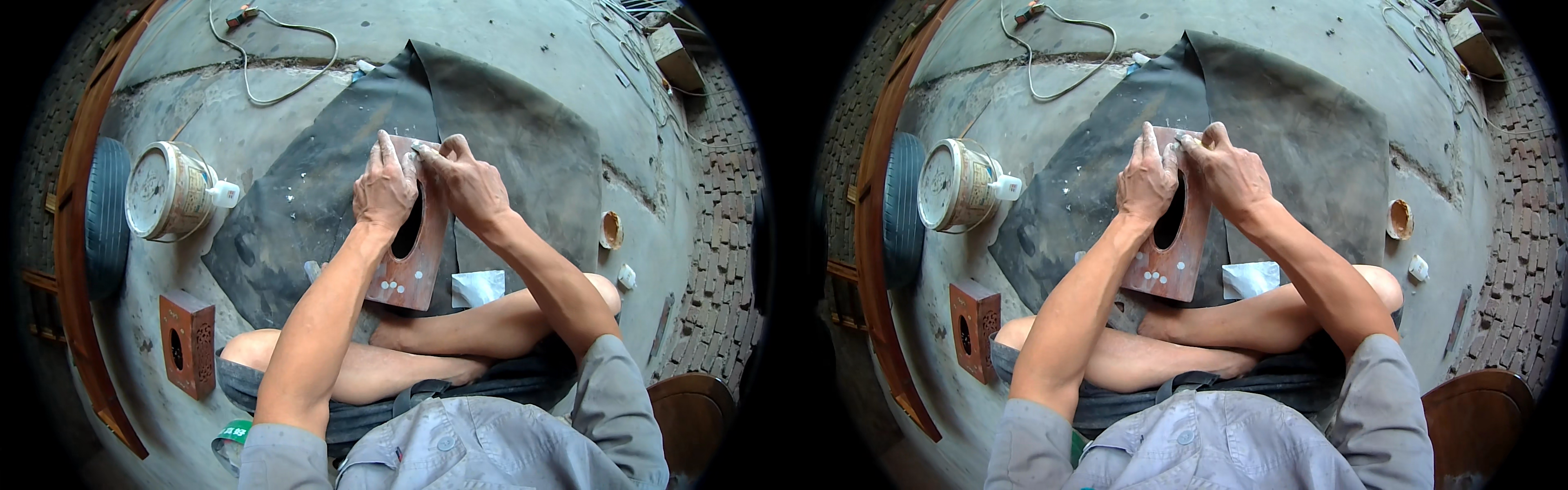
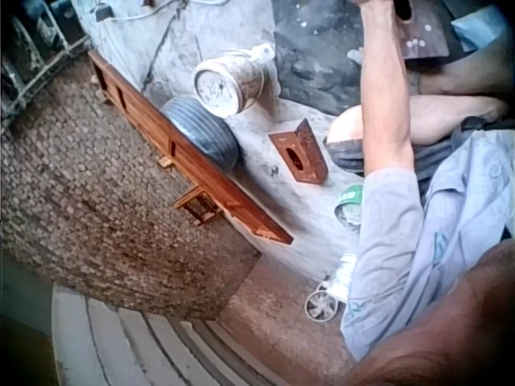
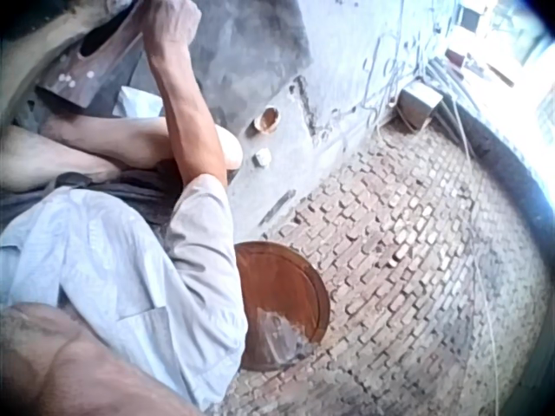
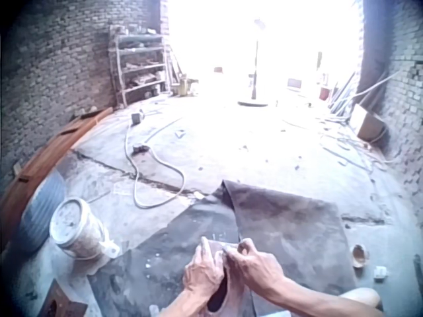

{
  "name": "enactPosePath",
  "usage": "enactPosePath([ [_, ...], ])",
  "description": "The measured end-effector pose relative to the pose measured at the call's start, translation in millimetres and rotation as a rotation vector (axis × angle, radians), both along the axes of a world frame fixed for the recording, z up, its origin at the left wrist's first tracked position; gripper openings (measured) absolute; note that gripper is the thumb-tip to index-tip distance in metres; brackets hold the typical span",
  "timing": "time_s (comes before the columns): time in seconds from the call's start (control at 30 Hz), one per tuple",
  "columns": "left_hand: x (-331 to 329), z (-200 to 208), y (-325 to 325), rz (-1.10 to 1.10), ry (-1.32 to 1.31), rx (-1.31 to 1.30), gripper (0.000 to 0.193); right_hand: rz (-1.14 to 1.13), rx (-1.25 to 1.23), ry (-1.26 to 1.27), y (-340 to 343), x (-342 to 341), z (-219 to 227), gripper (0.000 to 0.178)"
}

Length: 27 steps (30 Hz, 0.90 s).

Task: The person sits on the floor and sands a rectangular wooden block with a central oval cutout using a sanding block. They apply a white substance from a small bottle to the wood and spread it with a utility knife before continuing to sand the surface and edges.

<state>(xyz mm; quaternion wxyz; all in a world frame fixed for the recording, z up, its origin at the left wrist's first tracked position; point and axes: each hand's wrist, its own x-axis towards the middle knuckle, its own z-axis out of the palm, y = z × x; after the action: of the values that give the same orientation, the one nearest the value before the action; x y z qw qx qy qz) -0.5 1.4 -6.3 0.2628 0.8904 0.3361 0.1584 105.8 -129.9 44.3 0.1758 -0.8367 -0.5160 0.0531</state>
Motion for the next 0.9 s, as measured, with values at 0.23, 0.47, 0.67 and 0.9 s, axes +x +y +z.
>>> enactPosePath([
  [0.23,-0.6,-4.6,1.0,0.003,-0.025,0.027,0.067,0.002,0.019,-0.015,-1.0,-1.1,-1.9,0.036],
  [0.47,-1.1,-5.3,1.5,0.002,-0.025,0.034,0.067,0.0,0.02,0.008,-1.9,1.1,-5.5,0.039],
  [0.67,0.1,-4.3,0.0,-0.009,-0.023,0.034,0.067,-0.026,0.023,0.07,5.7,8.6,-1.2,0.038],
  [0.9,-0.3,-4.1,0.5,-0.012,-0.025,0.033,0.067,-0.026,0.023,0.124,9.8,14.9,3.9,0.035],
])
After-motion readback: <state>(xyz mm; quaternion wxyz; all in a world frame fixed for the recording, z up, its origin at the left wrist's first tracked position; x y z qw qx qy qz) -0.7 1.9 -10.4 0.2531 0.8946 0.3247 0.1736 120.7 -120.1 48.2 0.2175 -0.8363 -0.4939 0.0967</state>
